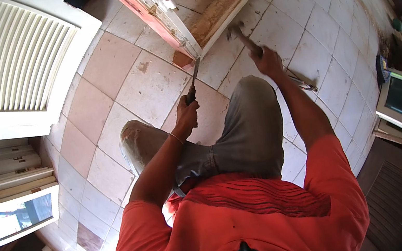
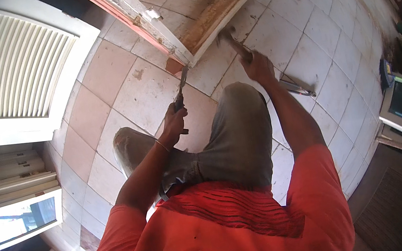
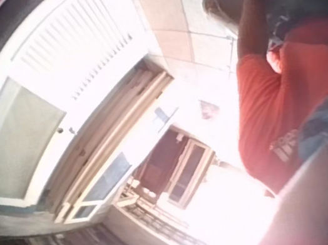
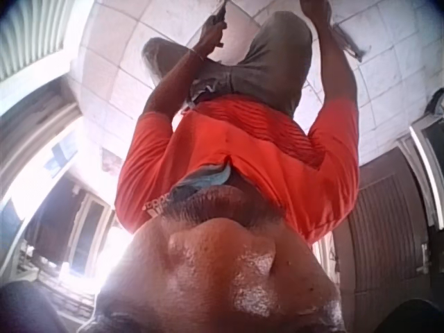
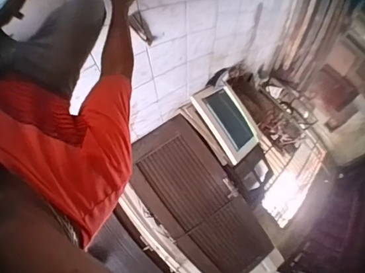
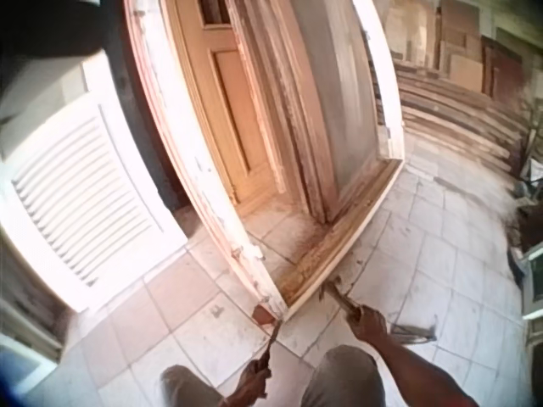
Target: The person uses a hammer and a pair of pincers to remove nails or staples from a wooden door frame.
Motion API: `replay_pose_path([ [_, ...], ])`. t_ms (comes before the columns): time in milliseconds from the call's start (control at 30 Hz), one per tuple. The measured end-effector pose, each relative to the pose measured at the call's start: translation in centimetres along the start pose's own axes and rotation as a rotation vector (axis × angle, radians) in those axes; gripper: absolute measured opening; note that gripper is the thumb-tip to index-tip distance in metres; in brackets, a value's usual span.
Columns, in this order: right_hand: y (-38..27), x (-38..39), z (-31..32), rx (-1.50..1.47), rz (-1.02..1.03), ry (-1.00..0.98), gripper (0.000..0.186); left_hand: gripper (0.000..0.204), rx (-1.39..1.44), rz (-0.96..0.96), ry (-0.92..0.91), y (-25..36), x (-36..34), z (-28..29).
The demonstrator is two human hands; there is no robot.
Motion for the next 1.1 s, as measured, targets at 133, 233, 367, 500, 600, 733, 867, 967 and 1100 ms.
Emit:
replay_pose_path([
  [133,8.9,8.9,-7.2,0.035,-0.235,-0.212,0.061,0.041,-0.044,-0.113,0.064,-2.0,-1.8,1.5],
  [233,14.2,13.2,-11.8,0.044,-0.323,-0.283,0.063,0.042,-0.007,-0.220,0.109,-2.7,-3.8,2.5],
  [367,16.5,15.2,-13.6,0.085,-0.383,-0.319,0.065,0.046,0.101,-0.105,0.036,-2.1,-4.8,1.2],
  [500,17.6,16.7,-12.5,0.075,-0.428,-0.234,0.066,0.049,0.178,-0.077,-0.070,-2.3,-6.7,-1.7],
  [600,18.3,15.4,-8.5,0.099,-0.508,0.068,0.068,0.050,0.285,-0.168,-0.042,-4.1,-8.4,-1.0],
  [733,28.2,16.5,-5.7,-0.313,-1.063,0.318,0.075,0.043,0.277,-0.009,0.027,-5.1,-5.8,-0.2],
  [867,37.7,18.1,-4.2,-0.356,-1.143,0.605,0.067,0.044,0.207,0.039,0.029,-4.5,-6.0,-0.3],
  [967,33.3,12.1,-6.2,-0.555,-1.179,0.230,0.076,0.040,0.273,-0.008,0.132,-6.0,-5.3,2.8],
  [1100,31.3,10.0,-8.7,-0.639,-1.317,0.113,0.082,0.038,0.225,0.016,0.241,-5.2,-1.8,5.2],
])
Point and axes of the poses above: each hand's wrist, its own x-axis away from the middle knuckle, its own z-axis out of the back of the hand, y = z × x, the point moved 10 cm from there along -x, towards the middle knuckle, and after that the axes turned 2 degrees about -x, right-handed, at the moved point
